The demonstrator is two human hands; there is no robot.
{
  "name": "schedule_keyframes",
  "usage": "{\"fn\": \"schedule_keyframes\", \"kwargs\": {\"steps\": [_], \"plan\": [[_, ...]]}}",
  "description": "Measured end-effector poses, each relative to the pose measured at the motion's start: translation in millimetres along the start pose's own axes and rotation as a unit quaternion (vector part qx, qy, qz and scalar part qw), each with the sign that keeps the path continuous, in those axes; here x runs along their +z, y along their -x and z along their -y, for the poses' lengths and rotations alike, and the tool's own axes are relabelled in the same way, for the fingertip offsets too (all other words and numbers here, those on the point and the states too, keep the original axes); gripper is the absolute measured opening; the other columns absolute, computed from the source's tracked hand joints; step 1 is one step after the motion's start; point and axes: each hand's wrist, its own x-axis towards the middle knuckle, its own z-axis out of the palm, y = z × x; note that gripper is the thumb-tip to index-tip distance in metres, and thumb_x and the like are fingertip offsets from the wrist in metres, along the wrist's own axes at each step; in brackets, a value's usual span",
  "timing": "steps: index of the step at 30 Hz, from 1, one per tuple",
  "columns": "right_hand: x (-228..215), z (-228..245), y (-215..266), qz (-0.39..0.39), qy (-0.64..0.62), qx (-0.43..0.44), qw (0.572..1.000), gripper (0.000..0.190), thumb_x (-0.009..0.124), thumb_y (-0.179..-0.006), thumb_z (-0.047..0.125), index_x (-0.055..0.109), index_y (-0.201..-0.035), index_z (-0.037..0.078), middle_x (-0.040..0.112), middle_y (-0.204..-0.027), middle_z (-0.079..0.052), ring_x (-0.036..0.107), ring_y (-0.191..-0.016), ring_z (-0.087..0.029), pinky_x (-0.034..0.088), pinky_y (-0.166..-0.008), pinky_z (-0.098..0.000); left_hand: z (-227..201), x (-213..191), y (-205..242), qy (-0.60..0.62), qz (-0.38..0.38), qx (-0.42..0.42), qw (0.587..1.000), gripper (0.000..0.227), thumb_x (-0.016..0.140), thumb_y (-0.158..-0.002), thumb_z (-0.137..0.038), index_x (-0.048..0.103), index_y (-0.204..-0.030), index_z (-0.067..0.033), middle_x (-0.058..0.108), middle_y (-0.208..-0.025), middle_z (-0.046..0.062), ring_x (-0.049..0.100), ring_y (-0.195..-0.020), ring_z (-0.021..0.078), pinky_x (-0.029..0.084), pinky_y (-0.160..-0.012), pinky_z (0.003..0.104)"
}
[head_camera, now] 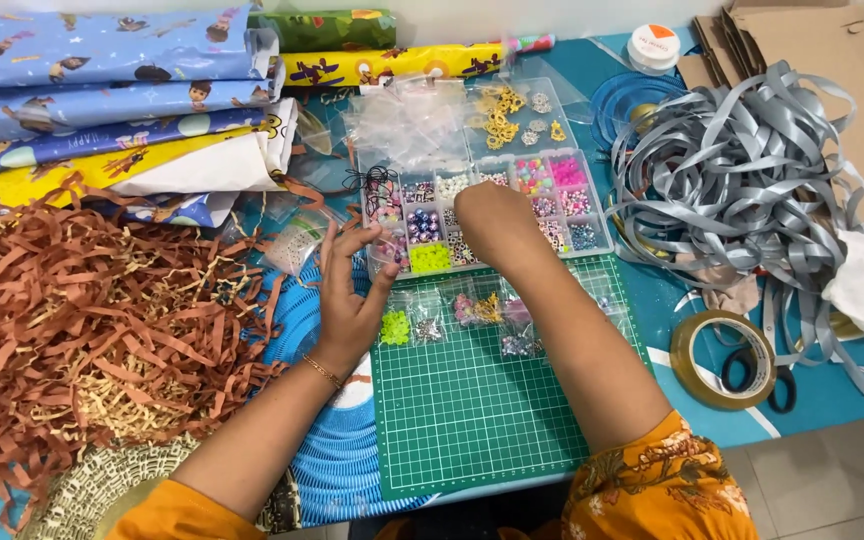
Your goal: Sorting and bagging various small beads and charms from a plastic organizer into individual plastic bags.
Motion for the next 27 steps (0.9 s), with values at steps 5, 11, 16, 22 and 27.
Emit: {"fn": "schedule_keyframes", "kwargs": {"steps": [5,11,16,22,27], "plan": [[-0.6,1.1,-12.4,0.033,-0.013,0.013,0.999,0.019,0.064,-0.081,-0.005,0.078,-0.094,-0.006,0.073,-0.081,-0.024,0.075,-0.082,-0.046,0.059,-0.074,-0.0613,2.5,1.6,2.2,-0.005,0.011,-0.012,1.0,0.037,0.067,-0.1,-0.025,0.056,-0.131,-0.0079,0.065,-0.123,0.013,0.056,-0.129,0.0395,0.012,-0.122,0.069],[-21.2,7.7,-13.7,0.049,-0.098,0.033,0.993,0.018,0.066,-0.088,0.007,0.08,-0.095,-0.003,0.075,-0.086,-0.027,0.074,-0.089,-0.048,0.058,-0.078,-0.0594,1.6,1.2,1.8,-0.006,0.014,0.001,1.0,0.035,0.067,-0.099,-0.024,0.057,-0.129,-0.0073,0.066,-0.123,0.013,0.058,-0.126,0.0391,0.014,-0.122,0.068],[-29.5,18.6,-4.8,0.043,-0.14,0.046,0.988,0.018,0.068,-0.087,0.008,0.08,-0.094,-0.003,0.075,-0.088,-0.029,0.073,-0.092,-0.051,0.058,-0.08,-0.0593,-2.8,0.6,0.4,-0.006,0.011,0.011,1.0,0.035,0.069,-0.099,-0.023,0.058,-0.128,-0.0076,0.067,-0.122,0.011,0.059,-0.126,0.0383,0.016,-0.122,0.067],[-17.3,18.6,-25.4,0.076,-0.112,0.105,0.985,0.025,0.062,-0.088,0.009,0.077,-0.097,-0.009,0.075,-0.086,-0.026,0.075,-0.091,-0.045,0.059,-0.085,-0.0548,-3.3,0.6,-0.4,-0.004,0.009,0.01,1.0,0.036,0.067,-0.099,-0.024,0.057,-0.13,-0.0069,0.066,-0.122,0.013,0.058,-0.126,0.0395,0.018,-0.122,0.067],[-19.0,21.9,-5.0,0.017,-0.102,0.07,0.992,0.017,0.064,-0.087,0.002,0.078,-0.093,-0.005,0.075,-0.087,-0.028,0.075,-0.091,-0.047,0.061,-0.078,-0.0559,-3.1,1.8,1.0,-0.001,0.008,0.009,1.0,0.037,0.067,-0.1,-0.026,0.056,-0.13,-0.0066,0.066,-0.123,0.013,0.058,-0.127,0.0392,0.017,-0.122,0.067]]}}
